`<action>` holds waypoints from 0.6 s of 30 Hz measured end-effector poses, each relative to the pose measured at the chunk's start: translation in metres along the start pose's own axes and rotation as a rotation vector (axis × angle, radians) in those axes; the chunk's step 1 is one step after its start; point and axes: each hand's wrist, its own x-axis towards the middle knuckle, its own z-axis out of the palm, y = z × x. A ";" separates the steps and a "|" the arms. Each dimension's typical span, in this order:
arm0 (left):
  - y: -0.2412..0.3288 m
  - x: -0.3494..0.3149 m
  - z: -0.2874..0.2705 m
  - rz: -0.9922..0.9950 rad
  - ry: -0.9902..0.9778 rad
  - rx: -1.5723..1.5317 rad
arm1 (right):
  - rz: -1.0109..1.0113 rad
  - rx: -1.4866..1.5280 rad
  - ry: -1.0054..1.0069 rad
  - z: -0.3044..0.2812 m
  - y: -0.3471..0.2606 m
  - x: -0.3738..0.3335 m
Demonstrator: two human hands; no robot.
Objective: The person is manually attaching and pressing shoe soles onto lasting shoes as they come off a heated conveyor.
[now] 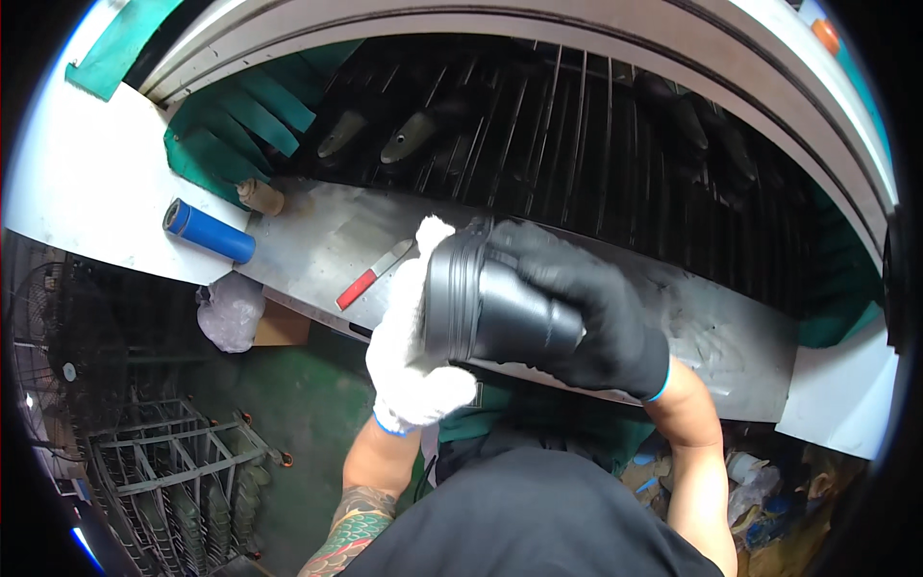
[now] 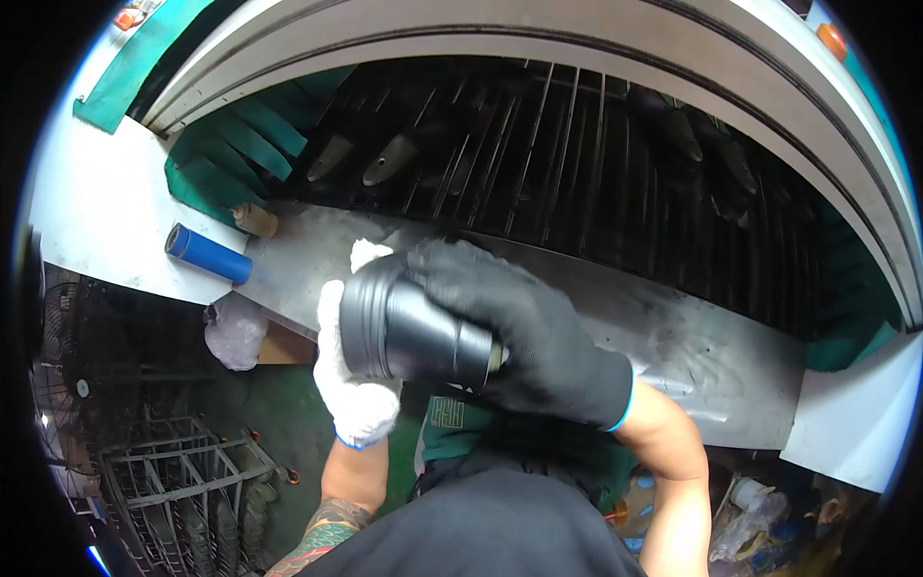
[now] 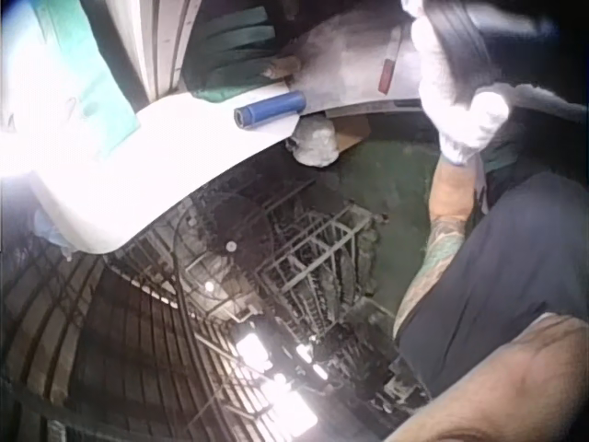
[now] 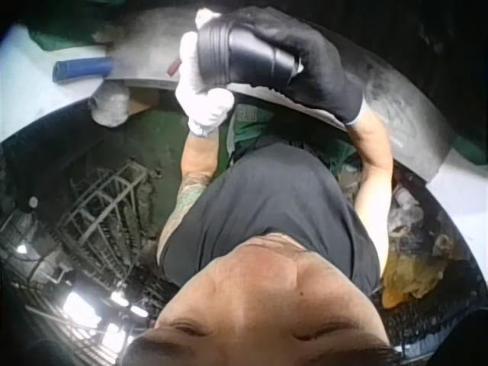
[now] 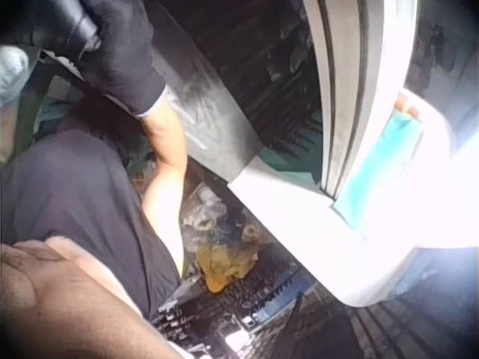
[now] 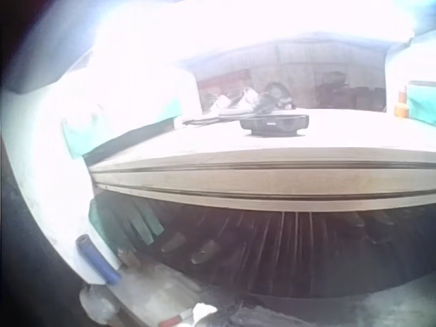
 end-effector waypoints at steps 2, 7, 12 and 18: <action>-0.002 -0.016 0.006 -0.073 0.067 -0.018 | 0.060 -0.178 -0.135 -0.001 -0.004 -0.010; 0.002 -0.055 0.015 -0.034 0.104 0.125 | 0.520 0.036 0.215 0.030 0.005 -0.075; 0.003 -0.103 0.027 -0.278 0.082 0.003 | 1.047 1.195 0.394 0.068 -0.005 -0.148; -0.014 -0.116 0.023 -0.103 -0.103 0.448 | 1.227 1.440 0.486 0.070 -0.006 -0.151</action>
